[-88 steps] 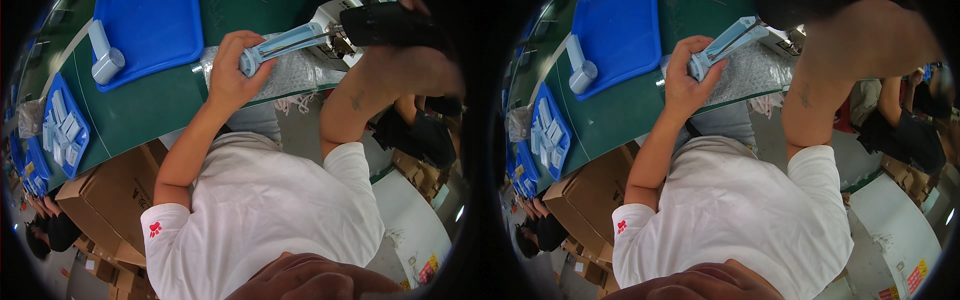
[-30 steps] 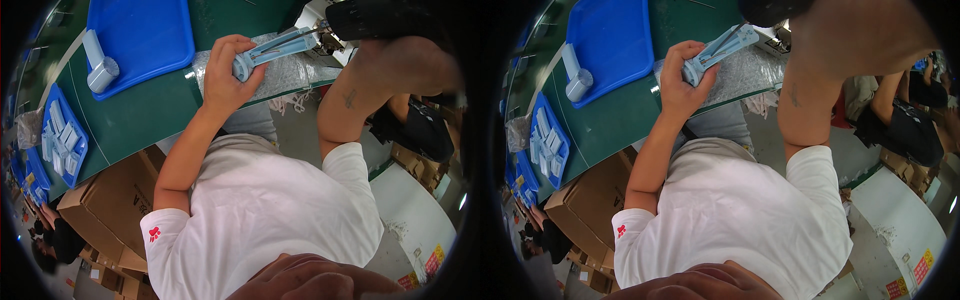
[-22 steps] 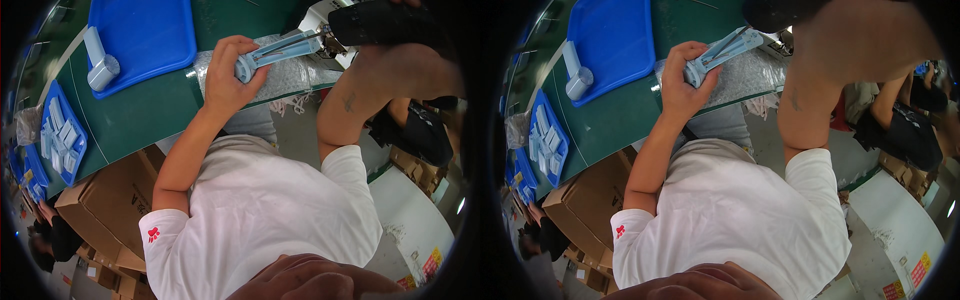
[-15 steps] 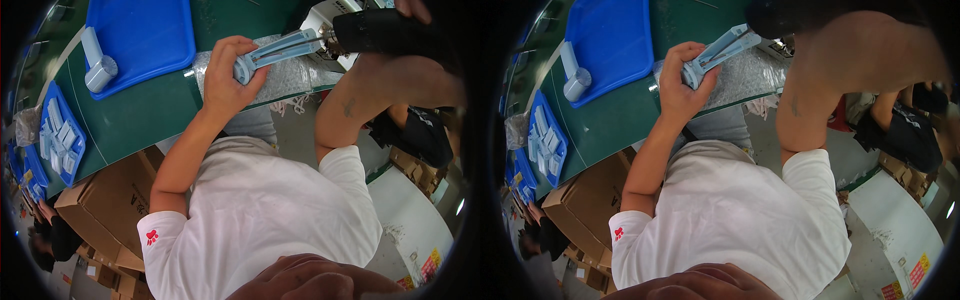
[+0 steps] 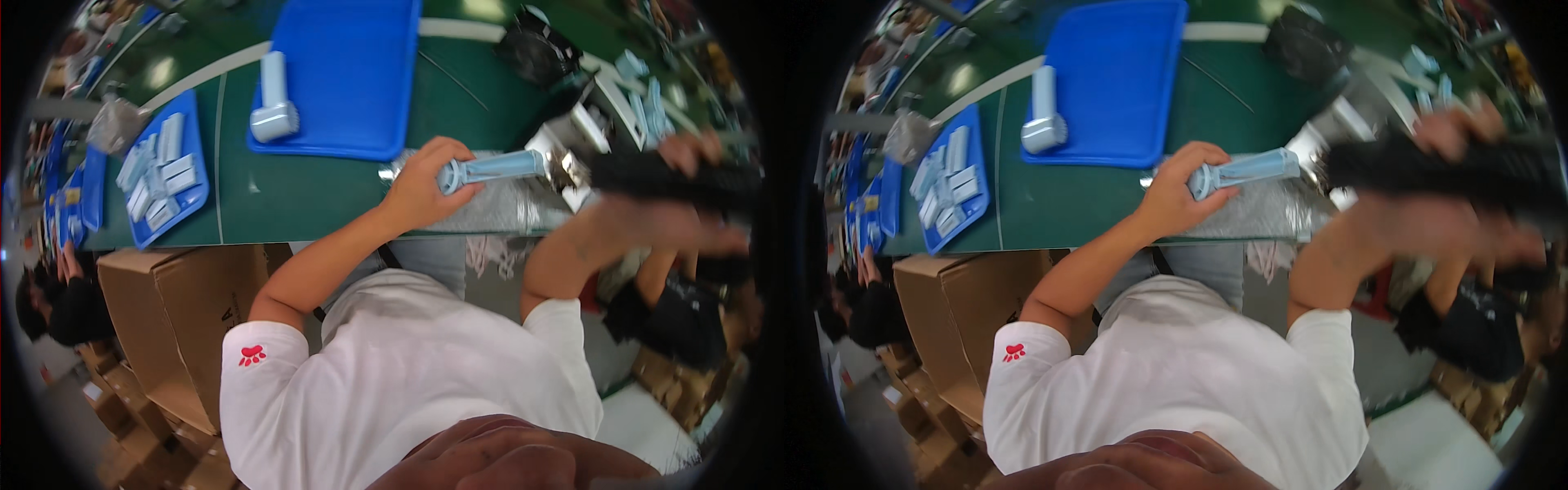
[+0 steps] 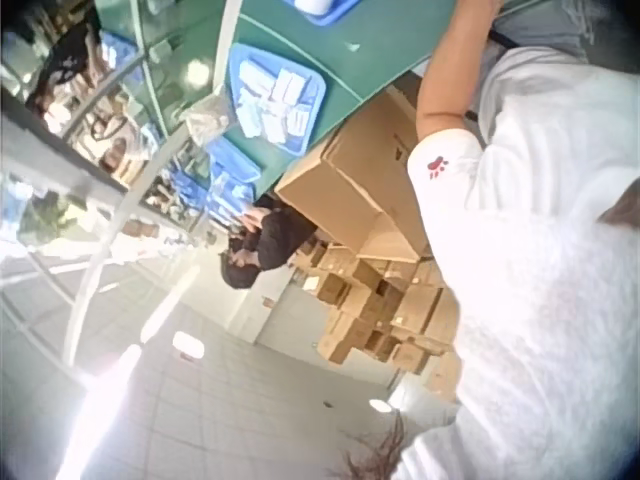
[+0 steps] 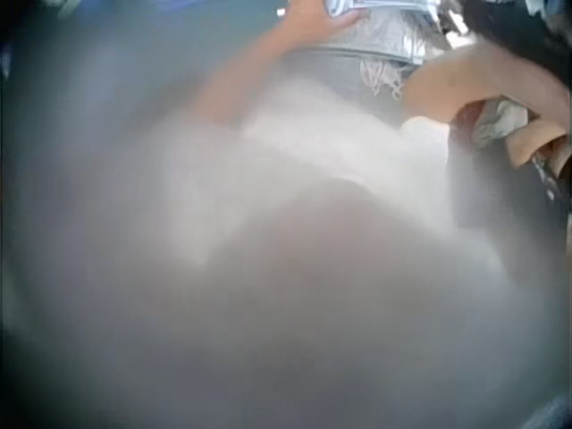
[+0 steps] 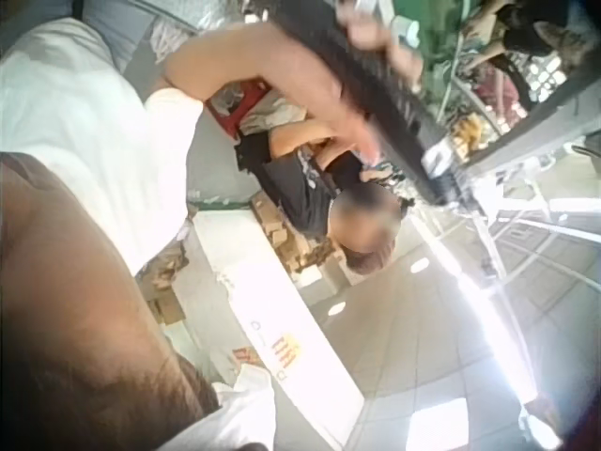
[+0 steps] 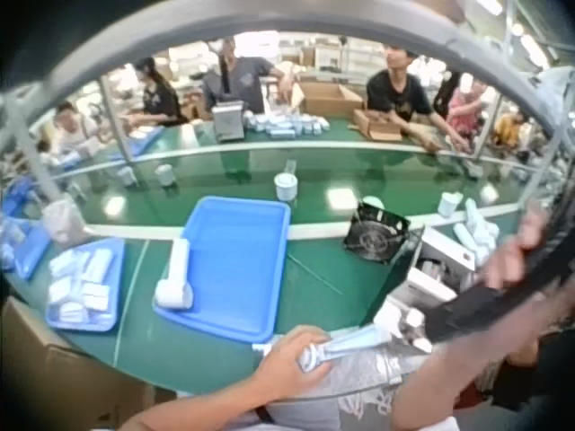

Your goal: The person assembles small white plastic components at a factory workstation. They use a handheld heat gun to apply heat to the parts, then fit them together by hand. The person places the assembled units into a blue tray and later packs them into a cardboard box.

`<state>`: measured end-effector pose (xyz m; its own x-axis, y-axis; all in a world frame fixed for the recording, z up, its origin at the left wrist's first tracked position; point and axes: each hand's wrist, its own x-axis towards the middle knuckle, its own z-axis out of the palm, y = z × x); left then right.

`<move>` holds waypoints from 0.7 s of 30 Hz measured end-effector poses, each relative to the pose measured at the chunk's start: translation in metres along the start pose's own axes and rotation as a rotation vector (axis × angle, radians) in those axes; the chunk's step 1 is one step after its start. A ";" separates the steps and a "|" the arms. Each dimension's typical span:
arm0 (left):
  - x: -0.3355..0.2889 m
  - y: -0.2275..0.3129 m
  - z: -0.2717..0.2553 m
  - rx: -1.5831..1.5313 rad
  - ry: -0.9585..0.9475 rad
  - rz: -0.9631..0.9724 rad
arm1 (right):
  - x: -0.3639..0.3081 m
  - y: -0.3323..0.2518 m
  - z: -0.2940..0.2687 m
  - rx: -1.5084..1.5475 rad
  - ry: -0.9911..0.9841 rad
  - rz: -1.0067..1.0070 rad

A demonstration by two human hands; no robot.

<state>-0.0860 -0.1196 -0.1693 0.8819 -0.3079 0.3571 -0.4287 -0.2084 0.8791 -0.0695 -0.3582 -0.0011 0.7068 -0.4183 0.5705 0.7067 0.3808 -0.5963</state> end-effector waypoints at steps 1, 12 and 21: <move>0.004 0.005 -0.010 -0.016 -0.041 -0.065 | 0.012 -0.023 -0.007 0.280 -0.075 0.006; 0.253 -0.108 -0.140 -0.530 0.340 -0.571 | 0.018 -0.043 -0.016 0.336 -0.304 0.049; 0.226 -0.115 -0.229 0.552 0.153 -0.211 | 0.016 -0.059 -0.049 0.315 -0.324 0.049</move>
<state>0.2072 0.0469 -0.1172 0.9596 -0.0795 0.2700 -0.2439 -0.7135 0.6568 -0.1014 -0.4271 0.0154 0.6774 -0.1331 0.7235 0.6122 0.6473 -0.4541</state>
